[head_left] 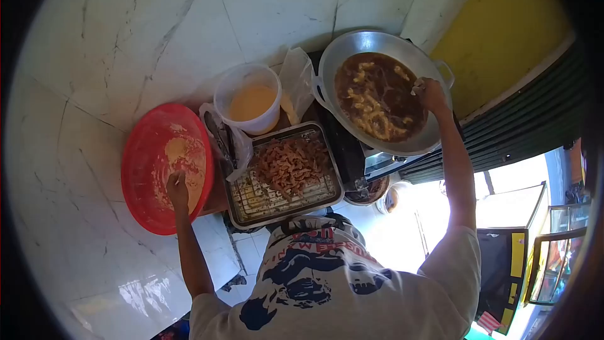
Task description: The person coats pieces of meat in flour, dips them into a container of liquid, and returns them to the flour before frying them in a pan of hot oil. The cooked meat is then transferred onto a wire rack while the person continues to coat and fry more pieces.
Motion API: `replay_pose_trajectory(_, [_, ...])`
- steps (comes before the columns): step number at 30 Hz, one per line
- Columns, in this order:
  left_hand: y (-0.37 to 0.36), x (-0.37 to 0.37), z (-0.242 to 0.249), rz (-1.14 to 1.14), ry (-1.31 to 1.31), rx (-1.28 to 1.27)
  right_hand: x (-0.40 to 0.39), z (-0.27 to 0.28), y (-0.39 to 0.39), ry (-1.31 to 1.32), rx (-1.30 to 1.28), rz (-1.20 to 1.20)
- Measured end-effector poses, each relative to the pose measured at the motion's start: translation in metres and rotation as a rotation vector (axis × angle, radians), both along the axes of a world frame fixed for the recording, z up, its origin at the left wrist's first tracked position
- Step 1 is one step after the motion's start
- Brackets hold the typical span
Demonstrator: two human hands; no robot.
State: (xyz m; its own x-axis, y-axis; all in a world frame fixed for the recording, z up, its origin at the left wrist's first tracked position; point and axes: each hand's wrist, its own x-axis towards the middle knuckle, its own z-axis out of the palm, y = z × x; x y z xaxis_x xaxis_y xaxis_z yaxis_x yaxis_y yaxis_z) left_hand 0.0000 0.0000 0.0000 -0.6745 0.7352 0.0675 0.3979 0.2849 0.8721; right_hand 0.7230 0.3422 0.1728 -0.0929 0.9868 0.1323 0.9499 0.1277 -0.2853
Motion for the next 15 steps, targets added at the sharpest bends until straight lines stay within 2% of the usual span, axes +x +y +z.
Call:
replay_pose_trajectory(5, [-0.013,0.008,-0.003,0.05,-0.052,-0.058,0.003,-0.007,0.003,-0.226,0.164,-0.111])
replay_pose_trajectory(9, [-0.014,0.006,-0.005,0.09,-0.073,-0.062,-0.007,0.031,0.017,-0.139,0.197,0.088])
replay_pose_trajectory(15, [-0.009,0.008,-0.01,0.027,-0.071,-0.054,-0.117,0.125,-0.025,0.007,0.302,0.376])
